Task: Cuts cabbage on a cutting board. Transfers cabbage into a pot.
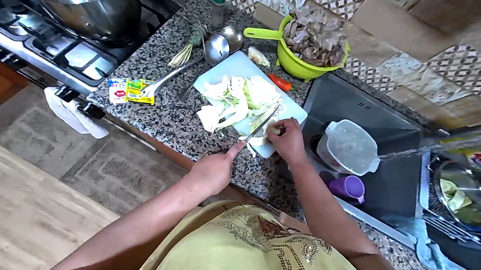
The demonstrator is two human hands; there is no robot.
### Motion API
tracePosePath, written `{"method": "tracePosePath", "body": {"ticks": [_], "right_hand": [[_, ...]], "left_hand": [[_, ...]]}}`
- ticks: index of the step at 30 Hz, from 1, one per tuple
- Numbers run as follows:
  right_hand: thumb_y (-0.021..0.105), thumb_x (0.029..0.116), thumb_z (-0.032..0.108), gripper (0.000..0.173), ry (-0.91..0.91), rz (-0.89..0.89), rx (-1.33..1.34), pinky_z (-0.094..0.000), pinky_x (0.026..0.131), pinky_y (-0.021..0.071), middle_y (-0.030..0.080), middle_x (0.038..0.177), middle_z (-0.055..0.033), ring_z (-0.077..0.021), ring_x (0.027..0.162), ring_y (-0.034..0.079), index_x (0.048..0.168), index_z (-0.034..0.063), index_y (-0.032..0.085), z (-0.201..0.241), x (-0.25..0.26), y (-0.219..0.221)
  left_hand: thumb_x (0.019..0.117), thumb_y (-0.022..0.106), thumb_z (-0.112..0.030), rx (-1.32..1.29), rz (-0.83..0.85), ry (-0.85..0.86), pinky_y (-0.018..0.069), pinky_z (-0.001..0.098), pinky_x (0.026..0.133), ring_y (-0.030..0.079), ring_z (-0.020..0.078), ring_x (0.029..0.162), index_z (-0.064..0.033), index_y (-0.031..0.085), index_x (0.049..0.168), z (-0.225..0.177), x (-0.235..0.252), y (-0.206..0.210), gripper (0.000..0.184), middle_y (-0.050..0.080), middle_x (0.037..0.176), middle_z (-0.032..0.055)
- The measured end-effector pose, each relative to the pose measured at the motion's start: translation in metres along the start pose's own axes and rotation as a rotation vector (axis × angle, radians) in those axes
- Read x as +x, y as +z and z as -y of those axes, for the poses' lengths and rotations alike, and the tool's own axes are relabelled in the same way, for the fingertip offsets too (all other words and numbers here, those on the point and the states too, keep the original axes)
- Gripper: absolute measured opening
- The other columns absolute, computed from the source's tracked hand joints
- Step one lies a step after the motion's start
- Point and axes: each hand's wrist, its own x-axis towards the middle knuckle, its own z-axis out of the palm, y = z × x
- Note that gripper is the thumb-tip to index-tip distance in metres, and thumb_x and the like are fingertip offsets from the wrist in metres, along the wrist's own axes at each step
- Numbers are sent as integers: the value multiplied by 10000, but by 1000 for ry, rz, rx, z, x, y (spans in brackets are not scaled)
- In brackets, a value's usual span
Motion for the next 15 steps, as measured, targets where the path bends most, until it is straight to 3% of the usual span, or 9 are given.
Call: {"method": "tracePosePath", "body": {"ticks": [4,11,15], "right_hand": [[767,918,198,294,3,14,-2,-474,818,554,593,1230,-219,-311,960,634,1109,-5,673,2,1,0],[759,901,151,273,-60,0,47,-466,753,555,588,1195,-219,-308,920,631,1098,-7,656,-4,-5,-1],[768,886,158,287,-11,19,52,-443,802,549,586,1198,-214,-297,958,622,1082,-25,668,2,1,-1]], "left_hand": [[1075,514,-182,51,51,-50,565,592,812,701,397,943,-369,50,1665,-12,-5,-6,774,695,1023,195],[1053,540,-148,117,68,-76,565,596,790,697,415,932,-367,84,1665,-20,-14,-12,794,692,1030,210],[1026,604,-154,239,164,-154,574,581,739,689,439,933,-370,-29,1661,-36,-24,-18,922,601,1216,281]]}}
